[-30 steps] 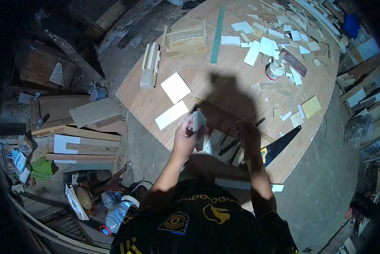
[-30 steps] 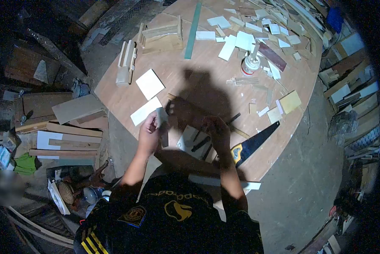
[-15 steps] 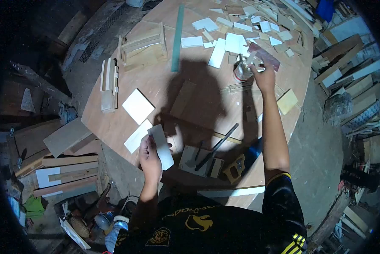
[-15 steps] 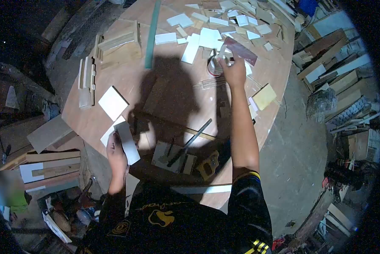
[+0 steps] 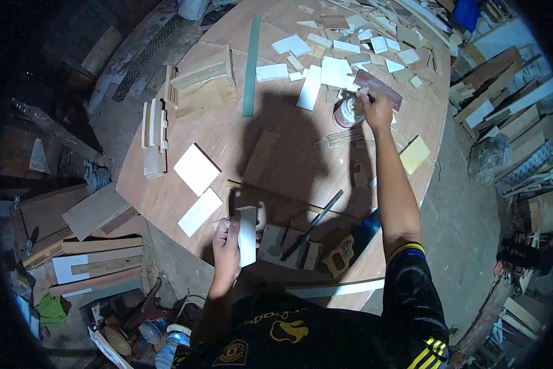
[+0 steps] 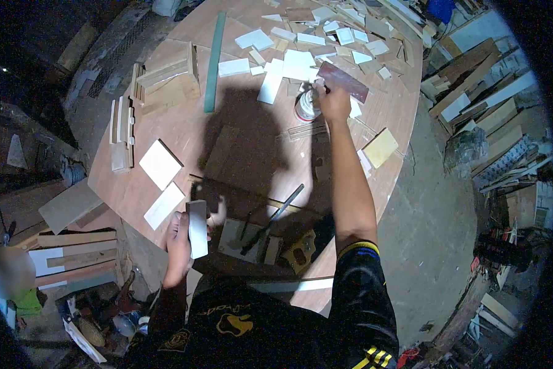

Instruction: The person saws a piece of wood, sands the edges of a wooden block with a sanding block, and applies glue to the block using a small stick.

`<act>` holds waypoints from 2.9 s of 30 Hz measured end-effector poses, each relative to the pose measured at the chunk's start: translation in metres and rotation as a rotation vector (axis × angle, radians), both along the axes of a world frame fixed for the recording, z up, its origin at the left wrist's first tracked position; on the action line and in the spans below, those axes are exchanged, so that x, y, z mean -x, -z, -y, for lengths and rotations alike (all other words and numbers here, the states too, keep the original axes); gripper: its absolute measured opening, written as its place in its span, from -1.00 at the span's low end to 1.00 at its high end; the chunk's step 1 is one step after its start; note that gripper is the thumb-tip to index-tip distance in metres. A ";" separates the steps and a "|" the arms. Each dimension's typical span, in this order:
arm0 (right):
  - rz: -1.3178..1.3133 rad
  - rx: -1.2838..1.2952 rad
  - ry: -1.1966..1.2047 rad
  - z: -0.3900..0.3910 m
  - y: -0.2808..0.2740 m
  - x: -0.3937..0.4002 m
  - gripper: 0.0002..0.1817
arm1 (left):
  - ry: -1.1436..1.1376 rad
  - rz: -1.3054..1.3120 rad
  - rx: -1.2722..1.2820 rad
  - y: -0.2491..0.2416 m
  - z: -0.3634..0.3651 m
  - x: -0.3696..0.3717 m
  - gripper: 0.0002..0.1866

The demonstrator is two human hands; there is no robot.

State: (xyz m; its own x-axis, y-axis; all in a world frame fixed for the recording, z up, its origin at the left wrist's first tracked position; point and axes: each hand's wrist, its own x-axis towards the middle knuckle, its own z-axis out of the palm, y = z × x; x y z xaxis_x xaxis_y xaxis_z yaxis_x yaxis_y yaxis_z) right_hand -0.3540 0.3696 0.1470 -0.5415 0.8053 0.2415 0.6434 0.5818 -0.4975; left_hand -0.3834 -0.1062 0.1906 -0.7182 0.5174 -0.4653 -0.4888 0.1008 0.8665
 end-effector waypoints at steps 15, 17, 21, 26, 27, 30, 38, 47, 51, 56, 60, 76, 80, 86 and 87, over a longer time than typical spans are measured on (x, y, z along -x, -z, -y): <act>-0.192 0.109 -0.431 0.110 -0.014 -0.027 -0.92 | 0.054 0.299 -0.060 0.034 -0.058 0.000 -0.66; -0.224 0.062 -0.522 0.137 -0.012 -0.028 -0.92 | 0.103 0.301 -0.077 0.046 -0.058 0.002 -0.65; -0.200 0.017 -0.696 0.182 -0.023 -0.029 -0.90 | 0.108 0.111 0.046 0.089 -0.061 0.001 -0.72; -0.176 0.118 -0.677 0.206 -0.024 -0.031 -0.90 | -0.097 0.374 -0.161 0.088 -0.093 0.017 -0.61; -0.197 0.117 -0.690 0.208 -0.025 -0.030 -0.91 | -0.090 0.398 -0.260 0.072 -0.099 0.017 -0.57; -0.168 0.090 -0.702 0.209 -0.024 -0.036 -0.90 | -0.028 0.486 -0.276 0.109 -0.099 0.024 -0.55; -0.108 0.131 -0.588 0.222 -0.012 -0.036 -0.91 | -0.016 0.447 -0.336 0.140 -0.099 0.015 -0.53; -0.181 0.090 -0.472 0.222 -0.075 -0.044 -0.84 | -0.003 0.444 -0.371 0.127 -0.096 0.017 -0.49; -0.281 0.275 -0.306 0.209 -0.080 -0.063 -0.85 | -0.066 0.411 -0.305 0.126 -0.079 0.024 -0.41; -0.594 0.570 0.007 0.204 -0.085 -0.097 -0.84 | -0.195 0.423 -0.222 0.104 -0.040 0.024 -0.32; -1.015 1.050 0.163 0.213 -0.094 -0.135 -0.75 | -0.232 0.470 -0.311 0.066 -0.018 0.015 -0.29; -1.300 1.763 -0.148 0.323 -0.142 -0.227 -0.79 | 0.024 0.375 -0.195 -0.109 0.035 -0.032 -0.48; -1.071 1.614 -0.355 0.338 -0.160 -0.239 -0.82 | 0.028 0.269 -0.375 -0.132 0.050 -0.047 -0.57; -0.950 1.420 -0.468 0.360 -0.166 -0.255 -0.83 | 0.006 0.425 -0.523 -0.159 0.070 -0.060 -0.60; -0.931 1.380 -0.484 0.365 -0.170 -0.258 -0.89 | -0.094 0.462 -0.466 -0.166 0.070 -0.063 -0.62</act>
State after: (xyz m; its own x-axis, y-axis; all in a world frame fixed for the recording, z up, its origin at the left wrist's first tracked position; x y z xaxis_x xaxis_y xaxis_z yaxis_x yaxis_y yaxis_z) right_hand -0.0964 0.0050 0.3165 -0.8672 0.4910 -0.0829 -0.2153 -0.5197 -0.8268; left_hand -0.3202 -0.1765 0.3565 -0.5506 0.6839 -0.4787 -0.8090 -0.2955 0.5082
